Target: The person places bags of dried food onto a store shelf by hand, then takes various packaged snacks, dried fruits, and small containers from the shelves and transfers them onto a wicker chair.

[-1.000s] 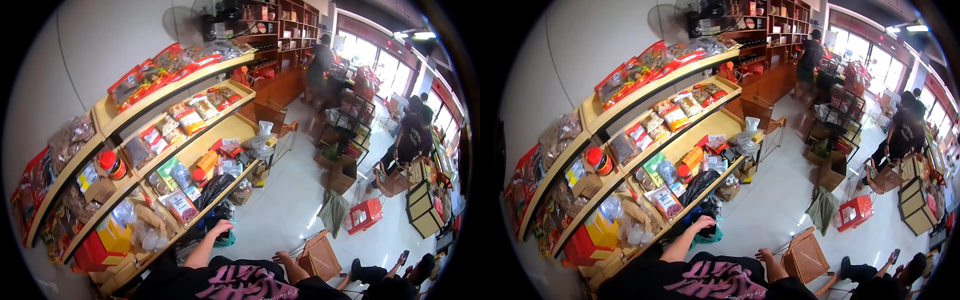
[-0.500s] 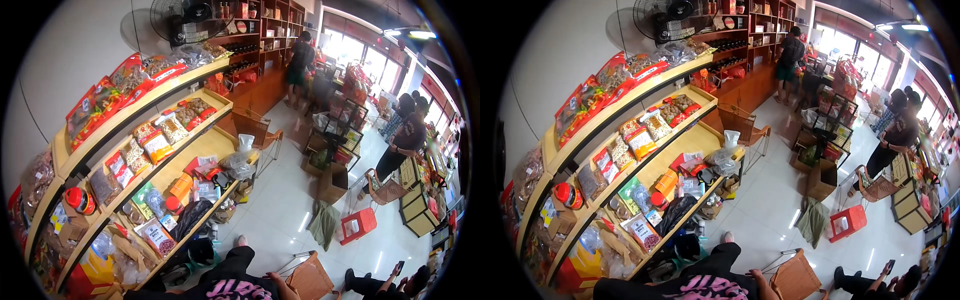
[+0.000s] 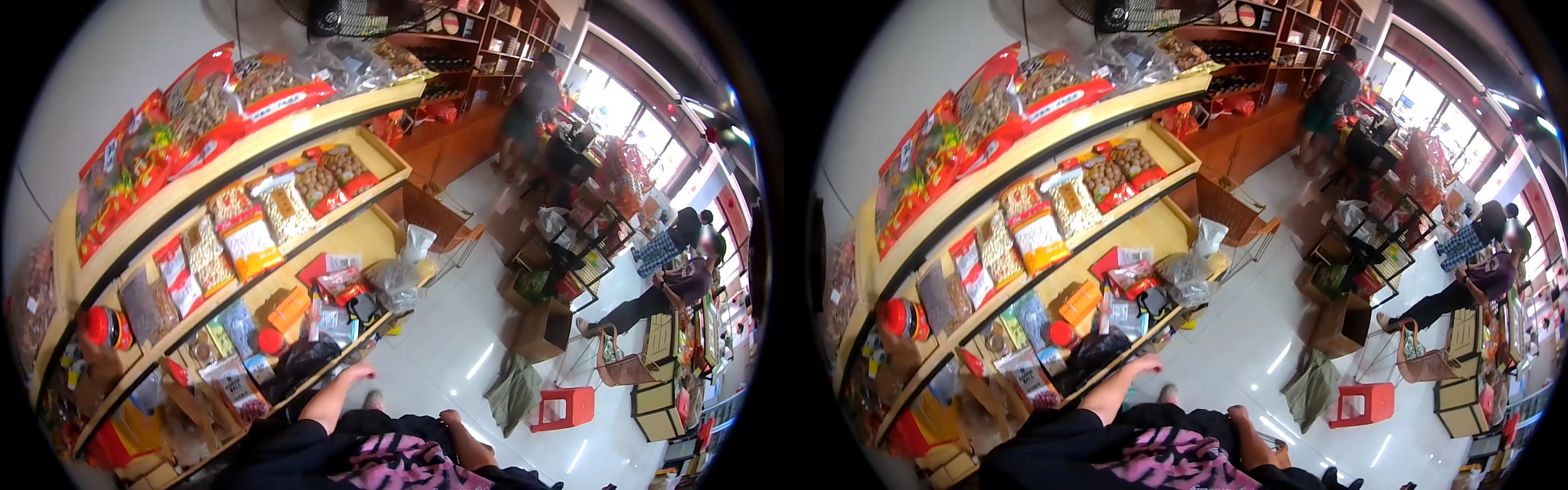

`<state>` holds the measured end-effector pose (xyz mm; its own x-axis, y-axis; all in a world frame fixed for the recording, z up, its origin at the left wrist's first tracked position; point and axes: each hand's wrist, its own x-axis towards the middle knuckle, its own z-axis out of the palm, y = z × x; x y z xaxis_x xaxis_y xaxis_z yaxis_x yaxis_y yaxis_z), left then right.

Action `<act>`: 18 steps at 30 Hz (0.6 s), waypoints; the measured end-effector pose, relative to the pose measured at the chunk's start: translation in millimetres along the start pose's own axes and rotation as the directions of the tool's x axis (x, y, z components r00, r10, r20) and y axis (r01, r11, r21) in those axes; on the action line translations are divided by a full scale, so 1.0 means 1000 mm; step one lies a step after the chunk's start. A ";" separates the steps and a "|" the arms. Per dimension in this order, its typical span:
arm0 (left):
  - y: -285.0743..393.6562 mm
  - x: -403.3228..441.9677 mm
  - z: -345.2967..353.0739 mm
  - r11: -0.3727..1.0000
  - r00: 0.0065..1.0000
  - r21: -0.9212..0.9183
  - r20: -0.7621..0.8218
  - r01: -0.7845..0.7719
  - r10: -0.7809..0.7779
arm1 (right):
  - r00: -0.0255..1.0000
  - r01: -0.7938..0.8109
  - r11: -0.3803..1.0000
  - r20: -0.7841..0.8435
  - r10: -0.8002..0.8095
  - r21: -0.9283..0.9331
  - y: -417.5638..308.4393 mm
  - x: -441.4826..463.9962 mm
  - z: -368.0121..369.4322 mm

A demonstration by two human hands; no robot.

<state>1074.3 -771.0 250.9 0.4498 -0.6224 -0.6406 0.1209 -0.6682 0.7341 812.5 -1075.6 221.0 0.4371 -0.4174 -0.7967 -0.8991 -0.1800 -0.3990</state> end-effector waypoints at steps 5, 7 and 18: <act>0.152 0.019 -0.062 0.908 0.903 -0.142 -0.245 -0.394 0.354 | 0.978 0.036 0.994 0.200 -0.055 0.101 -0.088 0.022 -0.020; 0.170 0.018 -0.079 0.884 0.894 -0.196 -0.243 -0.424 0.376 | 0.968 0.039 0.972 0.231 -0.094 0.232 -0.122 0.010 -0.033; -0.128 -0.065 0.056 0.594 0.955 -0.763 0.102 0.255 -0.279 | 0.944 -0.252 0.903 0.292 0.152 0.347 -0.128 0.115 -0.126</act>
<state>980.0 -667.9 185.6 0.3057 -0.4490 -0.8396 0.8618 -0.2444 0.4445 975.1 -1212.4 237.6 0.2828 -0.1617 -0.9454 -0.9146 0.2515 -0.3166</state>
